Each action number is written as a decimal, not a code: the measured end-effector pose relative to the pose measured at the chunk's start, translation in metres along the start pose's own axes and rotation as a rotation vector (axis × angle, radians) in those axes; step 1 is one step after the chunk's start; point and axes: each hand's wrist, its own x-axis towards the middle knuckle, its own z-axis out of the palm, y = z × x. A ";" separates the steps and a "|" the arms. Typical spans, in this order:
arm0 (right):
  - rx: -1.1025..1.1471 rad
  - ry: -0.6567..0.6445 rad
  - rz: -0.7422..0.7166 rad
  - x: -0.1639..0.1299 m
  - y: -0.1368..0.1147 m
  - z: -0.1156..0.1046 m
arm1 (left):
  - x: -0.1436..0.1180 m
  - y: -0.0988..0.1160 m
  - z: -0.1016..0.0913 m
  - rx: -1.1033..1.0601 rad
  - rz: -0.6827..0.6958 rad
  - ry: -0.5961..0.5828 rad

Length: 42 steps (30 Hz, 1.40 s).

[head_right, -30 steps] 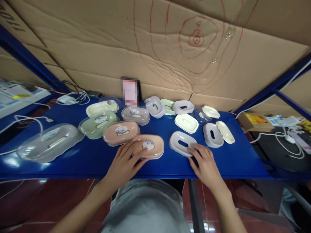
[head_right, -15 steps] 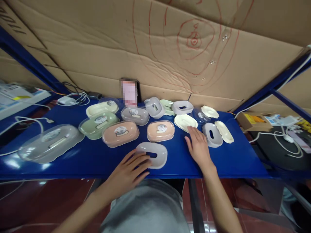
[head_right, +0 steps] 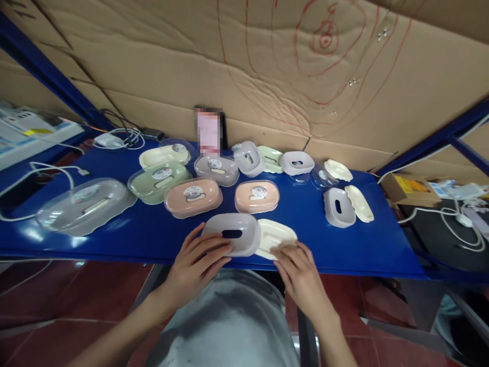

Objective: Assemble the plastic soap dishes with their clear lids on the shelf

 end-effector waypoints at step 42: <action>-0.156 0.011 -0.093 0.329 0.067 0.033 | 0.004 -0.001 0.018 -0.066 -0.014 -0.189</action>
